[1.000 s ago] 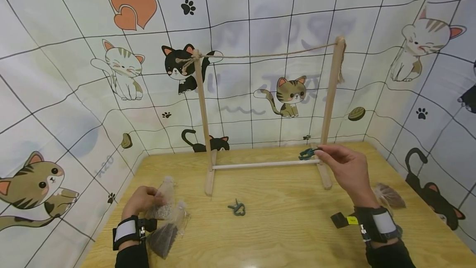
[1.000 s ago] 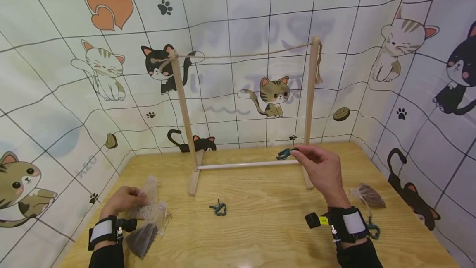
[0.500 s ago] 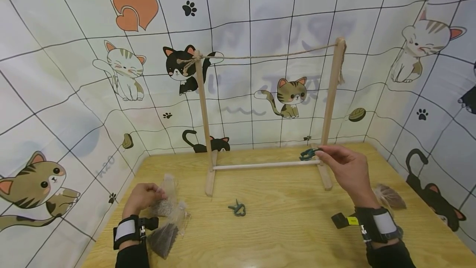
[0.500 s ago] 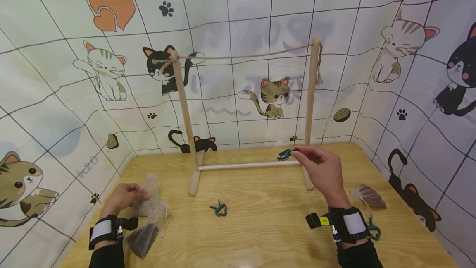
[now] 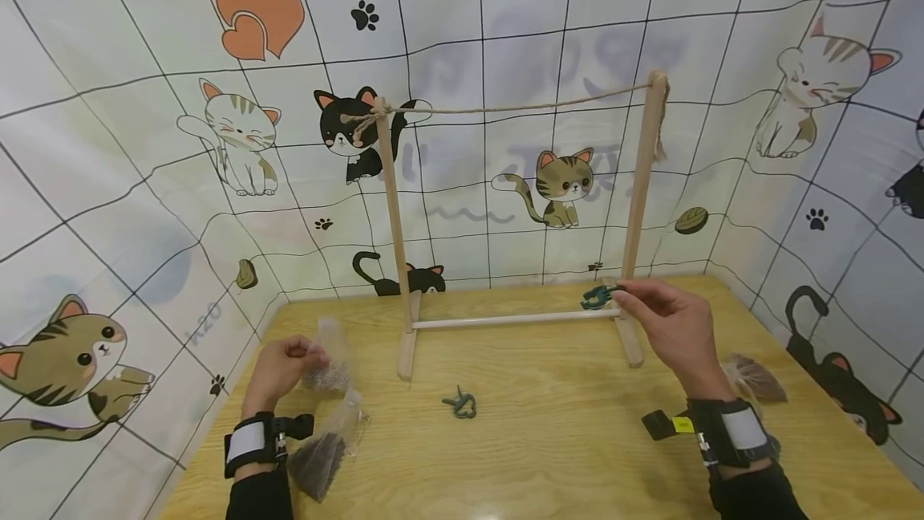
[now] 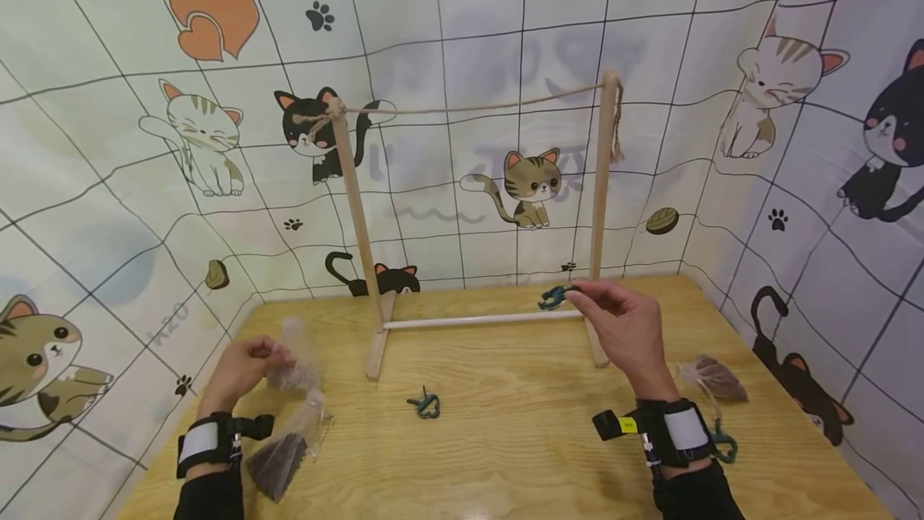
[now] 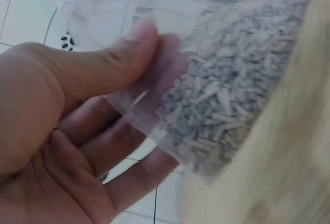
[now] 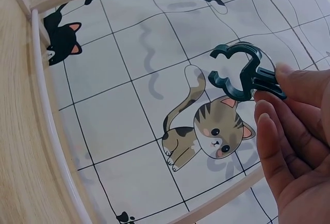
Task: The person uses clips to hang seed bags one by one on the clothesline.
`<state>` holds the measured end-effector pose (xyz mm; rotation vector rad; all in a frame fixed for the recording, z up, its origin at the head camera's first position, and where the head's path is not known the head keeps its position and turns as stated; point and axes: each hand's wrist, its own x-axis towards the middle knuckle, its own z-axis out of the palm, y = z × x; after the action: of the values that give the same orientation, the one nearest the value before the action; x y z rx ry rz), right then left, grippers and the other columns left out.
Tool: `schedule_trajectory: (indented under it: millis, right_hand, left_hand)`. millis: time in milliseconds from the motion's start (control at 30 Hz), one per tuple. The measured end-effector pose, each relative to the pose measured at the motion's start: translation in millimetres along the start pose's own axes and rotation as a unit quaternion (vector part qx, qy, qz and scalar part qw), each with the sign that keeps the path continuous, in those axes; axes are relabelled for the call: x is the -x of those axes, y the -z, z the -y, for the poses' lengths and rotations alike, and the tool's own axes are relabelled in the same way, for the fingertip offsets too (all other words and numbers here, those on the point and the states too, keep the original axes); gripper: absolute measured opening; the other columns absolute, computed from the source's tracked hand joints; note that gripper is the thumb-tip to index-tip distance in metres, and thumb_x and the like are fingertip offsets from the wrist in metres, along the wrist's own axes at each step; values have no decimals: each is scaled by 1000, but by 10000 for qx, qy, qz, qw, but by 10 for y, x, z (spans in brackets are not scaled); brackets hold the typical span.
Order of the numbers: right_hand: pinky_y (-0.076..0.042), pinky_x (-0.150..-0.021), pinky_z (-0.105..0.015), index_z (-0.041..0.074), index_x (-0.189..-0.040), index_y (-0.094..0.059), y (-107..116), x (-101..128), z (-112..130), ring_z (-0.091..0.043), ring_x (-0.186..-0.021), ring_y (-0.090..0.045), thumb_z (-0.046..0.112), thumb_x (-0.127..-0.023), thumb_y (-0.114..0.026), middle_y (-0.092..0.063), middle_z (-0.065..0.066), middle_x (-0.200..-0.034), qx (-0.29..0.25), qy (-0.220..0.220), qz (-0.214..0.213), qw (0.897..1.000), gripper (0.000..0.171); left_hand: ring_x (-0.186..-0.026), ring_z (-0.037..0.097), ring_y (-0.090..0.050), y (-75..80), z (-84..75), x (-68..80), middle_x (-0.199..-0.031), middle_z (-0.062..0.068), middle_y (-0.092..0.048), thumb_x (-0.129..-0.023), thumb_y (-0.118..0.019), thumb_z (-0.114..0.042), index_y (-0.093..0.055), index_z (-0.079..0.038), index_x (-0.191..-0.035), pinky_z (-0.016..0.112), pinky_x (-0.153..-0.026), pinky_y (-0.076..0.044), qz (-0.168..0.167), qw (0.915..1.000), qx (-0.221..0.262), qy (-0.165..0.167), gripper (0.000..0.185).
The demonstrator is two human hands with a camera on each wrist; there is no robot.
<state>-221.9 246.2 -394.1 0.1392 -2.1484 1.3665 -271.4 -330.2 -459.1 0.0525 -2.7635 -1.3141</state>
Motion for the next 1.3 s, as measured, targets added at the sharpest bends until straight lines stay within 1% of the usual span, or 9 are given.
schedule_trajectory:
  millis: [133,200,300,533,733,867,1000,1133,1300]
  right_hand:
    - [-52,-73,-10,8,-116,-78,11,4,-21,6,-85,-67,18,-93,-78,-73,27,-93,-11,68,20,10000,25]
    - [-52,-73,-10,7,-115,-78,16,4,-22,6,-85,-68,18,-93,-77,-73,27,-93,-33,85,24,10000,24]
    - [-53,-73,-10,8,-114,-78,17,6,-19,6,-85,-68,21,-93,-77,-73,28,-93,-60,37,30,10000,24]
    - [-52,-69,-12,9,-111,-79,-12,11,-24,3,-83,-68,21,-93,-78,-73,26,-94,-94,30,68,9999,22]
    - [-52,-68,-12,8,-113,-78,-41,15,-13,4,-83,-67,19,-92,-79,-72,27,-94,-75,98,104,9999,23]
    - [-52,-70,-11,7,-115,-77,-65,27,-21,4,-83,-67,18,-92,-78,-72,25,-95,-109,135,157,9997,25]
    - [-53,-70,-12,8,-115,-77,-99,21,-9,4,-83,-68,19,-93,-78,-73,24,-96,-118,154,179,9997,25]
    - [-53,-70,-12,9,-114,-77,-137,-10,12,4,-83,-67,21,-93,-77,-72,25,-96,1,236,226,9995,24]
    - [-53,-70,-13,12,-113,-78,-173,-73,66,4,-84,-66,25,-94,-77,-73,20,-97,117,226,310,9992,23]
  left_hand:
    - [-87,10,-72,-55,-145,-24,-98,5,-80,-95,-75,-29,-75,-9,-103,25,-74,-51,-289,9993,153,-184,21]
    - [-87,10,-73,-97,-232,-35,-97,6,-80,-97,-73,-25,-75,-8,-102,25,-75,-52,-377,9984,305,-287,18]
    - [-87,11,-74,-181,-365,-54,-96,6,-80,-98,-72,-22,-75,-8,-102,24,-76,-52,-462,9970,520,-335,15]
    - [-84,9,-74,-377,-605,-83,-95,7,-81,-96,-74,-18,-76,-8,-99,21,-72,-50,-769,9918,909,-467,11]
    - [-84,7,-72,-505,-775,-103,-95,5,-80,-93,-78,-22,-76,-8,-100,21,-73,-53,-818,9862,1315,-586,16]
    - [-82,7,-72,-593,-893,-105,-91,2,-80,-90,-81,-22,-76,-6,-100,23,-70,-52,-906,9796,1675,-650,19]
    - [-82,8,-72,-682,-1005,-92,-87,-3,-80,-88,-83,-23,-75,-4,-98,25,-69,-51,-883,9717,2055,-756,24]
    - [-82,9,-72,-767,-1108,-85,-85,-7,-79,-87,-84,-24,-75,-5,-96,25,-67,-50,-836,9659,2290,-874,23]
    - [-82,10,-72,-847,-1235,-97,-85,-7,-79,-86,-84,-21,-74,-6,-93,23,-66,-49,-852,9602,2472,-987,20]
